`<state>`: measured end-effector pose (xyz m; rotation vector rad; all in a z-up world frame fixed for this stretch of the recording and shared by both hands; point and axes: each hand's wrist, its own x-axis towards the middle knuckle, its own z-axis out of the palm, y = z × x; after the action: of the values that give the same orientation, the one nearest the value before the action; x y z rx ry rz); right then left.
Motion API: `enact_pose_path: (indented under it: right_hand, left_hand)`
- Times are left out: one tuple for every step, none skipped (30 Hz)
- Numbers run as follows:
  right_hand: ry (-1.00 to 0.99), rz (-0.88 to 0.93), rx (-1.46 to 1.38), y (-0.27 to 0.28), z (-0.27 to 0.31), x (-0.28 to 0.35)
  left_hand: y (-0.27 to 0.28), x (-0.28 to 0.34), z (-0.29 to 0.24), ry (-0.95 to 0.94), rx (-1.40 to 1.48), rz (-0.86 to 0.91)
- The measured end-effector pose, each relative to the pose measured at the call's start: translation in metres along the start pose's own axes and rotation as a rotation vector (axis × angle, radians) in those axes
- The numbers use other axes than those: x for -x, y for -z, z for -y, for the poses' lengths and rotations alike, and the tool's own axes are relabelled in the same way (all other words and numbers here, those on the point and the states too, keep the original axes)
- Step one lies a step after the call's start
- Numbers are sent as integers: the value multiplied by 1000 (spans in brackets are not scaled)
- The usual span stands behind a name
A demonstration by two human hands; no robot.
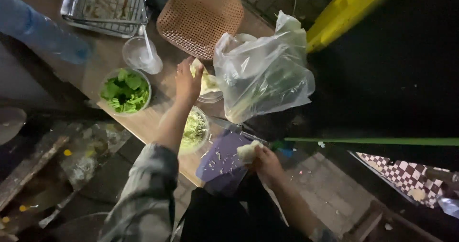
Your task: The person is shredding cabbage with a knife on a cutting board and transferring the shredded pieces into a bowl.
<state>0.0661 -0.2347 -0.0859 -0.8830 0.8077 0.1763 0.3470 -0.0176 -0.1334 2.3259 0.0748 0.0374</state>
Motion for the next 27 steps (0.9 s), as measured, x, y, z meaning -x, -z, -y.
enact_pose_path:
  right_hand:
    - [-4, -4, 2, 1, 3, -1]
    - [-40, -12, 62, 2, 5, 0]
    - [-72, -15, 123, 0, 9, -2]
    - [-73, -14, 125, 6, 5, -9]
    - [-3, 49, 213, 11, 1, -16]
    - [67, 112, 300, 16, -3, -21]
    - [69, 125, 307, 15, -9, -21]
    - [200, 203, 339, 15, -16, -20]
    - [333, 284, 370, 14, -21, -18]
    - [337, 300, 377, 6, -17, -10]
    - [356, 358, 410, -1, -13, 0]
    - [374, 417, 442, -7, -9, 10]
    - [383, 427, 446, -5, -16, 9]
    - [405, 439, 465, -3, -21, 8]
    - [425, 448, 484, 1, -27, 7]
    - [432, 453, 486, -1, -29, 13]
    - [437, 416, 496, -1, -31, 19]
    - [443, 378, 507, -2, -32, 24]
    - [449, 379, 508, -10, -29, 38]
    - [547, 286, 612, -19, -26, 52]
    - [641, 187, 715, -27, -24, 67]
    - [645, 185, 715, -28, -20, 74]
    - [870, 207, 888, -28, -17, 83]
    - [1096, 227, 1061, -29, -14, 91]
    - [1094, 221, 1060, -29, -15, 95]
    - [1164, 263, 1116, -30, -15, 98]
    - [1234, 302, 1170, -30, -15, 102]
  left_hand:
    - [6, 17, -6, 4, 0, 4]
    - [14, 34, -12, -3, -8, 33]
    - [22, 48, -19, -13, -15, 57]
    - [29, 79, -21, -12, -14, 55]
    - [36, 110, -23, -61, 119, 218]
    - [44, 142, -25, -111, 252, 379]
    - [49, 167, -29, -110, 252, 365]
    - [55, 193, -34, -128, 273, 432]
    - [60, 219, -39, -147, 294, 495]
    - [63, 230, -38, -147, 294, 477]
    - [64, 243, -37, -161, 332, 456]
    - [65, 255, -37, -174, 369, 435]
    - [61, 264, -29, -180, 369, 423]
    - [57, 273, -22, -183, 355, 358]
    - [52, 283, -14, -184, 341, 298]
    - [58, 288, -17, -189, 342, 291]
    - [64, 293, -20, -154, 322, 281]
    - [69, 297, -22, -119, 302, 271]
    - [68, 301, -20, -125, 304, 269]
    - [66, 305, -18, -37, 294, 272]
    - [63, 310, -15, 53, 282, 277]
    - [72, 309, -24, 49, 284, 278]
    - [81, 310, -32, 148, 395, 315]
    - [89, 310, -41, 247, 506, 351]
    - [84, 310, -38, 246, 505, 356]
    - [79, 309, -36, 357, 768, 400]
    - [74, 308, -34, 468, 1029, 444]
